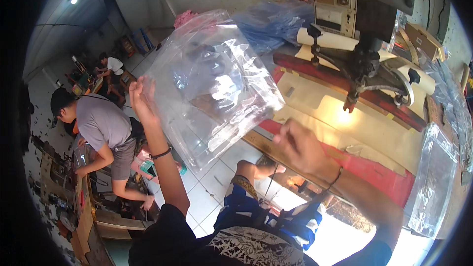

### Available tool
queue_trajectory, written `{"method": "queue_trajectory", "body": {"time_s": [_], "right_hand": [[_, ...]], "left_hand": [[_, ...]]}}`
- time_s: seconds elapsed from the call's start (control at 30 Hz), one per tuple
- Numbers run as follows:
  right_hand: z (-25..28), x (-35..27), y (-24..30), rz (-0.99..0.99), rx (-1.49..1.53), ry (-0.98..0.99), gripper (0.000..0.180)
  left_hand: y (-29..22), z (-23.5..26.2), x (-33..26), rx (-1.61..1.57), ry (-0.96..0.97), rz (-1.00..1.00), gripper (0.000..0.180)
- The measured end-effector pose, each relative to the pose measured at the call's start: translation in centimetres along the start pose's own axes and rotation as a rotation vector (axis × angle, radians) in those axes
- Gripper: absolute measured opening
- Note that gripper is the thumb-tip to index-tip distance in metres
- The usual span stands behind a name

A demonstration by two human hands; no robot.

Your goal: The person handles clear plastic bags at a workstation, flattening them by hand on a surface and then holding one up.

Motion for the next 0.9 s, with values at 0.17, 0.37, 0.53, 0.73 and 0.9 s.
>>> {"method": "queue_trajectory", "body": {"time_s": [0.17, 0.37, 0.53, 0.73, 0.9], "right_hand": [[-0.4, 0.8, -2.2, -0.208, 0.228, -0.137, 0.037], [0.0, 1.2, 1.0, 0.094, -0.401, -0.103, 0.044], [-1.0, 0.4, -0.4, 0.193, -0.539, 0.067, 0.056], [-2.0, -0.1, -1.1, 0.253, -0.553, 0.219, 0.058], [-1.9, 0.4, -0.6, 0.287, -0.553, 0.247, 0.058]], "left_hand": [[6.5, 2.0, 0.3, 0.132, 0.143, 0.161, 0.007], [11.6, 3.0, -2.4, 0.97, 0.335, -0.176, 0.017], [4.8, -9.8, -9.4, 1.079, 0.62, -0.915, 0.025], [12.0, -20.0, -25.2, 0.717, 1.729, -0.269, 0.051], [20.0, -20.9, -28.4, 0.932, 1.817, -0.392, 0.078]]}}
Point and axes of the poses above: each hand's wrist, its own x-axis towards the middle knuckle, its own z-axis out of the back of the hand, y = z × x, the point moved 6 cm from there along x, towards the middle knuckle, and after that the axes turned 11 degrees about -y, right-handed, at the moved point
